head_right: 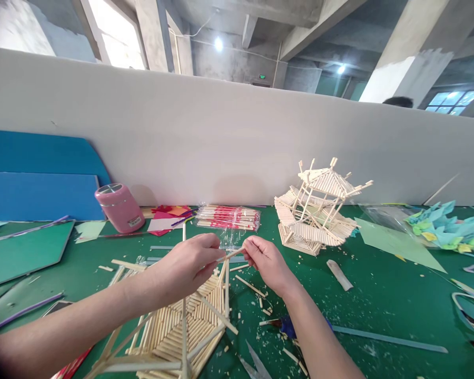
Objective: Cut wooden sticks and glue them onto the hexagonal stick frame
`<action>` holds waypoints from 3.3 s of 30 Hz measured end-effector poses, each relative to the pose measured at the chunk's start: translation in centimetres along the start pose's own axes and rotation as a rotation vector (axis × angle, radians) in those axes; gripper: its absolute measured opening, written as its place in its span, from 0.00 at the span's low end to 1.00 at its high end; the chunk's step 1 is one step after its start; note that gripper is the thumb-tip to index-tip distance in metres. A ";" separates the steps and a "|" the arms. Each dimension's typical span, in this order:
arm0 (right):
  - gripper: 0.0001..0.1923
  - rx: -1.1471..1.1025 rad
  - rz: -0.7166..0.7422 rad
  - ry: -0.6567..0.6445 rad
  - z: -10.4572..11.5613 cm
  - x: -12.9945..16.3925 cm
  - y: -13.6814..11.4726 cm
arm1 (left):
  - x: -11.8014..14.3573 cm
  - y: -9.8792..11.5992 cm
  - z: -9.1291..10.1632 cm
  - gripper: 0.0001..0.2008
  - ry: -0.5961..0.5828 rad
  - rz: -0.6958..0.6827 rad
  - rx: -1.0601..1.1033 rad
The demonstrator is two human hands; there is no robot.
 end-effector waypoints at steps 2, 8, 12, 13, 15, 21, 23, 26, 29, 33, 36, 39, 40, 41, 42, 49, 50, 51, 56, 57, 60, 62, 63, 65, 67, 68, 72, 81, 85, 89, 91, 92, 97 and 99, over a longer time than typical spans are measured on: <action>0.16 0.004 0.004 0.008 0.0 0.0 -0.1 | 0.0 0.0 0.1 0.10 0.006 -0.008 -0.002; 0.15 -0.010 -0.012 0.040 0.3 0.4 0.1 | 0.0 0.4 -0.1 0.18 0.013 -0.048 0.025; 0.13 -0.053 -0.052 0.058 0.4 0.6 0.6 | 0.0 0.4 -0.6 0.19 -0.001 -0.054 0.036; 0.13 -0.064 -0.063 0.059 0.4 0.6 0.7 | 0.0 0.4 -0.6 0.19 -0.002 -0.054 0.033; 0.13 -0.084 -0.082 0.072 0.4 0.8 0.8 | -0.1 0.5 -0.7 0.18 0.004 -0.053 0.022; 0.16 -0.097 -0.091 0.245 2.4 2.0 0.1 | 0.8 0.8 1.2 0.17 0.068 -0.030 -0.026; 0.16 -0.096 -0.069 0.321 3.4 2.7 -0.4 | 1.9 0.5 2.6 0.16 0.094 -0.010 -0.027; 0.16 -0.087 -0.039 0.396 4.5 4.1 -1.3 | 4.5 0.0 4.7 0.15 0.121 0.017 -0.021; 0.15 -0.065 -0.016 0.435 5.1 5.8 -1.8 | 8.0 -0.3 6.3 0.15 0.166 0.070 0.049; 0.12 0.015 0.008 0.460 5.3 8.7 -1.6 | 12.5 -0.3 5.9 0.15 0.158 0.180 0.134; 0.12 0.082 -0.008 0.464 4.9 10.7 -1.1 | 14.7 0.3 4.4 0.14 0.114 0.194 0.155; 0.12 0.135 -0.058 0.442 4.1 12.0 -0.7 | 15.8 0.7 3.2 0.14 0.127 0.204 0.153; 0.12 0.148 -0.070 0.431 3.8 12.3 -0.6 | 15.9 0.7 2.9 0.14 0.138 0.205 0.149; 0.13 0.154 -0.077 0.422 3.6 12.5 -0.6 | 16.0 0.8 2.8 0.14 0.145 0.205 0.143; 0.13 0.156 -0.081 0.416 3.4 12.6 -0.6 | 16.0 0.8 2.6 0.14 0.146 0.203 0.136; 0.12 0.159 -0.127 0.366 2.7 13.2 -0.4 | 15.6 0.5 2.2 0.14 0.094 0.190 0.116; 0.13 0.161 -0.132 0.364 2.6 13.3 -0.4 | 15.6 0.5 2.2 0.14 0.106 0.191 0.120; 0.13 0.160 -0.138 0.363 2.5 13.3 -0.4 | 15.6 0.5 2.2 0.14 0.122 0.191 0.125; 0.13 0.151 -0.171 0.341 2.0 13.5 -0.4 | 15.5 0.5 2.2 0.14 0.172 0.181 0.143; 0.13 0.151 -0.172 0.330 1.9 13.5 -0.3 | 15.5 0.4 2.2 0.14 0.178 0.177 0.145; 0.12 0.147 -0.152 0.301 1.6 13.4 -0.2 | 15.5 0.4 2.2 0.14 0.186 0.169 0.137; 0.11 0.149 -0.137 0.285 1.4 13.3 -0.2 | 15.5 0.4 2.1 0.13 0.185 0.169 0.128; 0.11 0.152 -0.132 0.280 1.3 13.3 -0.3 | 15.5 0.3 2.0 0.13 0.184 0.169 0.124; 0.10 0.164 -0.123 0.267 1.0 13.3 -0.5 | 15.4 0.3 1.9 0.13 0.180 0.173 0.119; 0.10 0.174 -0.114 0.255 0.7 13.4 -0.8 | 15.3 0.2 1.9 0.12 0.170 0.179 0.115; 0.10 0.179 -0.112 0.248 0.5 13.5 -1.0 | 15.2 0.3 2.0 0.12 0.171 0.183 0.115; 0.09 0.228 -0.136 0.213 -0.6 14.4 -1.0 | 15.9 1.3 3.4 0.11 0.237 0.187 0.111; 0.05 0.553 -0.110 -0.130 -8.0 16.8 1.5 | 19.7 7.9 -1.9 0.15 0.234 0.064 0.259; 0.07 0.829 -0.004 -0.208 -10.1 17.1 2.1 | 19.8 7.7 -7.8 0.13 0.064 0.087 0.190; 0.07 0.960 0.053 -0.271 -11.3 16.6 2.0 | 18.9 6.8 -10.0 0.11 -0.025 0.124 0.028; 0.08 1.029 0.075 -0.309 -11.9 16.2 1.7 | 17.9 6.9 -10.1 0.10 -0.024 0.094 -0.063; 0.08 1.070 0.086 -0.332 -12.2 16.0 1.5 | 17.3 7.1 -10.1 0.09 -0.017 0.077 -0.094; 0.13 1.279 0.118 -0.443 -14.0 15.3 0.8 | 15.0 7.8 -10.9 0.07 0.048 0.011 -0.161; 0.14 1.332 0.119 -0.474 -14.6 15.0 0.6 | 14.5 7.8 -11.2 0.08 0.079 0.006 -0.175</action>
Point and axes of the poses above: each hand's wrist, its own x-axis away from the middle knuckle, its own z-axis out of the back of the hand, y = z × x, the point moved 7 cm from there along -x, towards the middle knuckle, and after that the axes turned 1 degree about -x, right-handed, at the moved point
